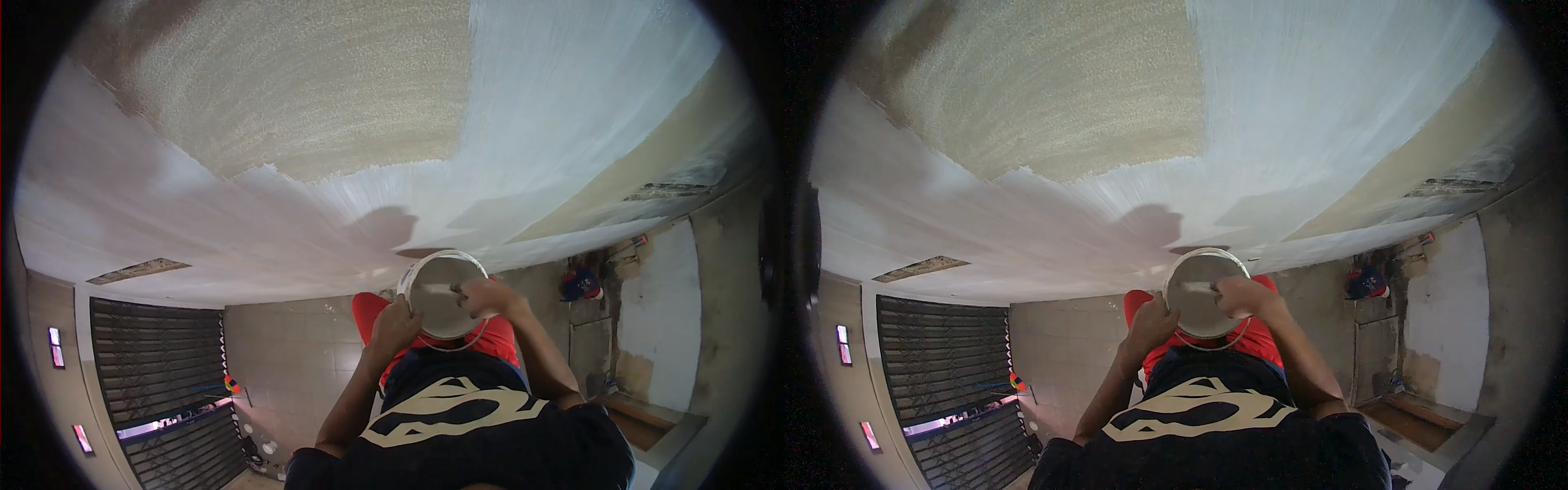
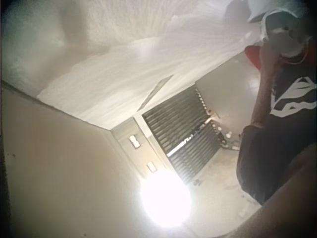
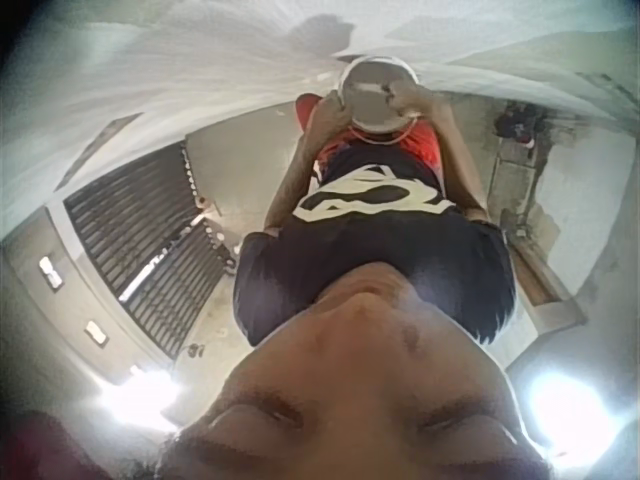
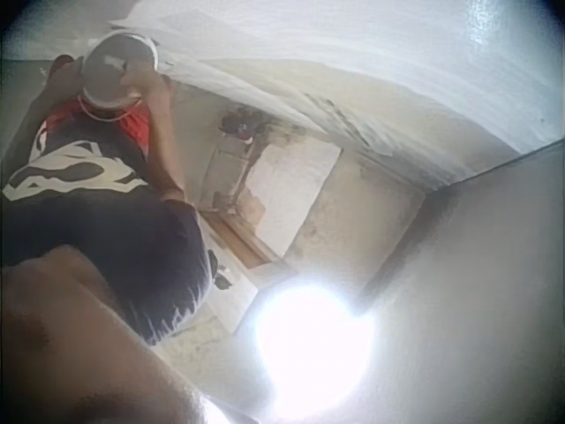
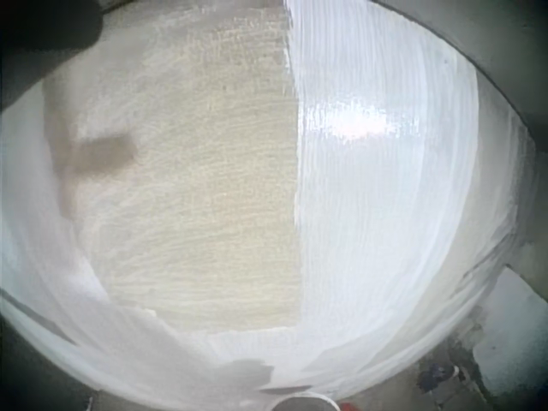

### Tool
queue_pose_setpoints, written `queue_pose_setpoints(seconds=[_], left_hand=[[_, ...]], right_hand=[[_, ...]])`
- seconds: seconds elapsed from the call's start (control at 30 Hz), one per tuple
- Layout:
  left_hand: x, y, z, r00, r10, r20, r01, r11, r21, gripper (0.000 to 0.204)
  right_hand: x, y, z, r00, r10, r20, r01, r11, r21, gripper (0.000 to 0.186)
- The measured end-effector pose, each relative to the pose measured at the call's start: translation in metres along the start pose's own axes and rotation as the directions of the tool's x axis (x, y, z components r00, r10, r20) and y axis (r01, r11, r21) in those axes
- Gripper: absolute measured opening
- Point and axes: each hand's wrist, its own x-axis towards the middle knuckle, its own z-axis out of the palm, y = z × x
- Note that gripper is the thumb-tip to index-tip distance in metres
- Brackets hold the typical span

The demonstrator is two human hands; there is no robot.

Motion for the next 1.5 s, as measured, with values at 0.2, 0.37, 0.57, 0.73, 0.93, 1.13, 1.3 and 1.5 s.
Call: queue_pose_setpoints(seconds=[0.2, 0.37, 0.57, 0.73, 0.93, 1.13, 1.3, 1.5], left_hand=[[0.001, -0.003, -0.002, 1.0, 0.012, -0.016, -0.012, 1.0, 0.019, 0.044], [0.005, -0.003, -0.002, 0.999, 0.038, -0.008, -0.038, 0.999, 0.004, 0.044], [0.01, -0.013, 0.005, 0.996, 0.077, -0.051, -0.079, 0.996, -0.043, 0.042], [0.013, -0.016, 0.002, 0.993, 0.103, -0.052, -0.104, 0.994, -0.033, 0.041], [0.008, -0.027, 0.007, 0.99, 0.085, -0.117, -0.086, 0.996, -0.008, 0.043], [0.001, -0.011, -0.001, 0.999, 0.015, -0.034, -0.015, 1.0, -0.023, 0.046], [-0.004, -0.009, -0.001, 1.0, -0.005, -0.008, 0.005, 1.0, -0.015, 0.047], [0.018, -0.053, 0.03, 0.994, 0.108, 0.021, -0.109, 0.99, 0.091, 0.047]], right_hand=[[-0.066, 0.022, -0.055, 0.967, 0.047, 0.249, -0.213, 0.684, 0.697, 0.033], [-0.091, 0.086, 0.021, 0.981, -0.128, 0.145, -0.145, 0.003, 0.989, 0.036], [-0.1, 0.081, 0.094, 0.985, -0.163, 0.063, -0.143, -0.542, 0.828, 0.031], [-0.096, 0.06, 0.109, 0.936, -0.33, -0.125, -0.218, -0.819, 0.53, 0.031], [-0.095, 0.042, 0.091, 0.885, -0.377, -0.273, -0.174, -0.812, 0.557, 0.031], [-0.096, 0.01, 0.02, 0.835, -0.352, -0.424, -0.067, -0.828, 0.556, 0.034], [-0.096, -0.029, -0.037, 0.844, -0.212, -0.492, 0.116, -0.825, 0.553, 0.049], [-0.085, -0.058, -0.068, 0.681, -0.385, -0.623, 0.074, -0.81, 0.581, 0.055]])
